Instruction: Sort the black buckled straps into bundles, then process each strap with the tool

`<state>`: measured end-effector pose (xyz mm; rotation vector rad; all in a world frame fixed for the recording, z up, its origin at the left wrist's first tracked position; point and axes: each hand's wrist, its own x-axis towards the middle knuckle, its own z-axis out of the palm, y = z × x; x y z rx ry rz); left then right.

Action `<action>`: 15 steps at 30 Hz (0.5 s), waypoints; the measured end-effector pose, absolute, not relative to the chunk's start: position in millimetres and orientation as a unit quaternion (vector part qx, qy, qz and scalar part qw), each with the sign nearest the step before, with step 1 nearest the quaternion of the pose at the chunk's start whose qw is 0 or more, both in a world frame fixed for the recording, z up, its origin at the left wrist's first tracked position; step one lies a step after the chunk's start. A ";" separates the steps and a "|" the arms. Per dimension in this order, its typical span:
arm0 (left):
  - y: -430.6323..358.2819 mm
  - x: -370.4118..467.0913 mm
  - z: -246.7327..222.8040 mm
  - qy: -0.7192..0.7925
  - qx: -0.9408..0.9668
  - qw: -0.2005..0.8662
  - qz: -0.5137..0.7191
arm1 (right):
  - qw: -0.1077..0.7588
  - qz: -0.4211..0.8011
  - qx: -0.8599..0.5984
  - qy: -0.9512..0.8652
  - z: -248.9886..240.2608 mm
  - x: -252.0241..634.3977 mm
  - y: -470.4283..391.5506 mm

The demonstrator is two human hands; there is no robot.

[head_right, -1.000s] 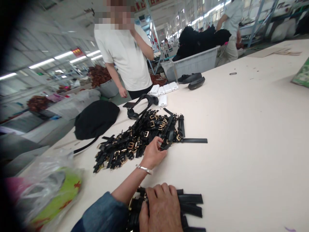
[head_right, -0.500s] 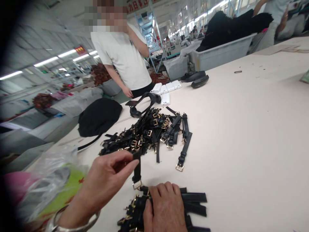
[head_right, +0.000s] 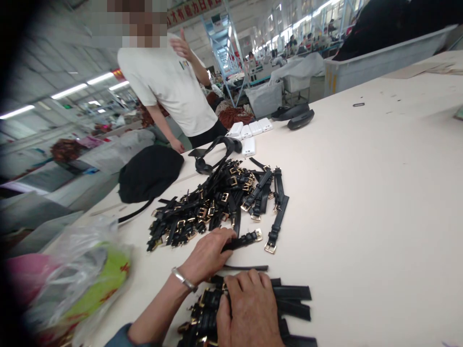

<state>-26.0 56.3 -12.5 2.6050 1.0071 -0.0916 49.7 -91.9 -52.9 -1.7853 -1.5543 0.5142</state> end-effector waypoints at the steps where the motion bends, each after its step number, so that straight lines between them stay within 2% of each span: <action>1: 55.9 -26.5 -13.5 0.366 0.914 0.172 -0.029 | 0.350 0.198 -0.691 -0.601 -53.1 49.9 -92.1; 8: 68.6 -48.8 9.7 0.425 0.882 0.204 0.006 | 0.349 0.206 -0.690 -0.599 -51.3 49.6 -94.4; 12: 60.4 -69.0 39.2 0.465 0.789 0.401 0.027 | 0.350 0.201 -0.693 -0.597 -49.5 48.9 -95.3; 15: 49.5 -84.3 56.6 0.485 0.732 0.479 0.002 | 0.375 0.184 -0.688 -0.593 -49.6 47.9 -96.2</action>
